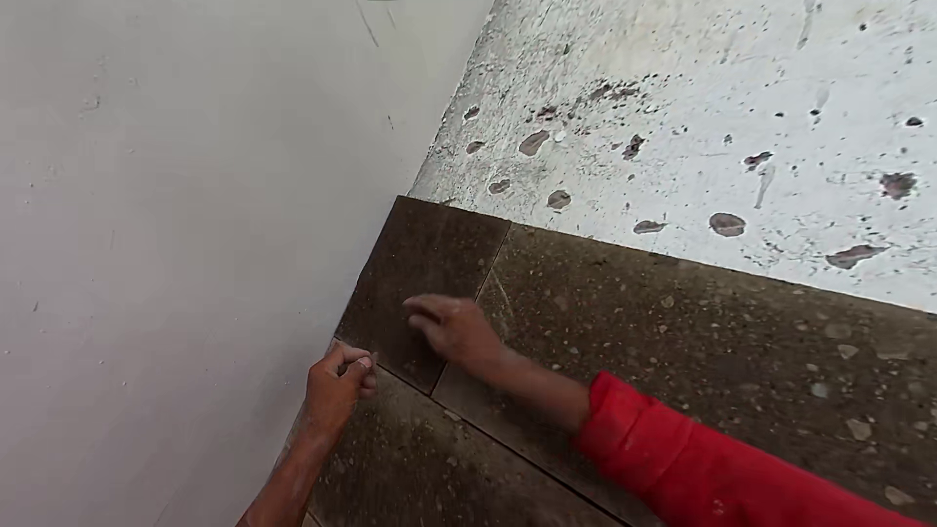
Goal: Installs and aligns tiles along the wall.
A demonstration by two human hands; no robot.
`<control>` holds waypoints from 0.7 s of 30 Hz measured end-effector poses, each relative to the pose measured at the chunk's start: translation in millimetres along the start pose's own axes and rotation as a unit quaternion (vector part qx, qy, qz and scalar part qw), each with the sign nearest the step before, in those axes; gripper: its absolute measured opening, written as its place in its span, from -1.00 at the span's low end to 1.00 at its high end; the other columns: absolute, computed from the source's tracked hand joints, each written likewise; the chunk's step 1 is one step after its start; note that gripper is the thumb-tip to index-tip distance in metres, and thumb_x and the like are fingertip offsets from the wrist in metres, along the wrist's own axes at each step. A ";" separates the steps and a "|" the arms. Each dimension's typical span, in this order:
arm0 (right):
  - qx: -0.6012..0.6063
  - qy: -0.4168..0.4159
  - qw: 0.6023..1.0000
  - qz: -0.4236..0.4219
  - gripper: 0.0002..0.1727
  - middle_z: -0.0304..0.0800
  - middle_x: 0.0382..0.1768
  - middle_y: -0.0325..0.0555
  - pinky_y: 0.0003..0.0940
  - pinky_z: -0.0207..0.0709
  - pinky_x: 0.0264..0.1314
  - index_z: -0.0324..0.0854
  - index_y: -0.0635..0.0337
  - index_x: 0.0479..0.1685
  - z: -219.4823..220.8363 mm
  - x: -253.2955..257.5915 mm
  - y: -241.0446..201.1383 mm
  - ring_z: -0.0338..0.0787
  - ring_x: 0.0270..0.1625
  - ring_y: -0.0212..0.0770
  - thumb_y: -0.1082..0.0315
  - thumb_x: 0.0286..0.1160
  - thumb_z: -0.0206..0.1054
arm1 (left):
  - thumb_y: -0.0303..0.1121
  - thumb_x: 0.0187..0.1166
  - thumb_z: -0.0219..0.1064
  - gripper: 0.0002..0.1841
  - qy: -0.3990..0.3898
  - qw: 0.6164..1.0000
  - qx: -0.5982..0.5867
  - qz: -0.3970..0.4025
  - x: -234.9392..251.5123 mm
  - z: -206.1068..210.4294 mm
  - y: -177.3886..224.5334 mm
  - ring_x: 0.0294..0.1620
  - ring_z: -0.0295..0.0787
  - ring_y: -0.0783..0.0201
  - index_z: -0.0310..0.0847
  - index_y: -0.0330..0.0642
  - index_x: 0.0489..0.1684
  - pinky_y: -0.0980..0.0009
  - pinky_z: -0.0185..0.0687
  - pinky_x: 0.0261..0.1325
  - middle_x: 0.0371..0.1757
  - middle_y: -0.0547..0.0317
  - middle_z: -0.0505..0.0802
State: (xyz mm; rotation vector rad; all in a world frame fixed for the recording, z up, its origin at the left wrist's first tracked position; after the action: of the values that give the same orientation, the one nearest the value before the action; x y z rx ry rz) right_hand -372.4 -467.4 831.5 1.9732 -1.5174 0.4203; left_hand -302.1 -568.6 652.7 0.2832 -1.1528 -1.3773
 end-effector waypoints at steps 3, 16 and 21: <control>-0.227 0.115 0.966 -0.050 -0.71 0.79 0.17 0.26 0.27 0.61 0.29 0.75 0.28 0.20 -85.1 19.9 34.0 0.77 0.25 0.30 0.38 0.68 0.24 | -0.42 0.79 0.22 -0.86 -0.010 0.997 0.042 -0.069 -7.0 1.4 -35.1 -0.37 0.91 0.22 0.61 -0.31 0.07 0.35 0.88 -0.25 -0.24 0.02 0.89; -0.226 0.012 0.963 0.148 -0.65 0.78 -0.04 0.50 0.68 0.35 0.09 0.84 0.21 -0.03 -155.2 59.9 104.0 0.70 0.14 0.59 0.10 0.73 0.29 | -0.40 0.62 0.41 -0.88 0.073 0.968 0.208 0.120 -10.7 30.2 -41.5 -0.21 0.82 0.30 0.84 -0.13 -0.04 0.25 0.79 -0.06 -0.14 0.17 0.87; -0.189 0.031 0.964 0.187 -0.69 0.79 -0.10 0.42 0.58 0.39 0.04 0.85 0.17 -0.08 -159.3 60.0 106.6 0.74 0.04 0.44 0.11 0.65 0.38 | -0.50 0.52 0.41 -0.89 0.099 0.901 0.270 0.326 -13.4 43.8 -23.3 -0.04 0.83 0.25 0.87 -0.18 -0.16 0.32 0.80 0.06 -0.10 0.11 0.86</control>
State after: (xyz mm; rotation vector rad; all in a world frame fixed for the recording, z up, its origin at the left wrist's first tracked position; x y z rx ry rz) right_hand -438.2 -428.8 1017.3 1.3733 -1.7813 0.3119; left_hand -346.8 -543.4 649.5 0.3737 -1.2848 -0.4142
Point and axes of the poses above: each hand's wrist, its own x-axis towards the middle knuckle, its own z-axis out of the palm, y = z × x, the point moved 10 cm from there along x, towards the middle knuckle
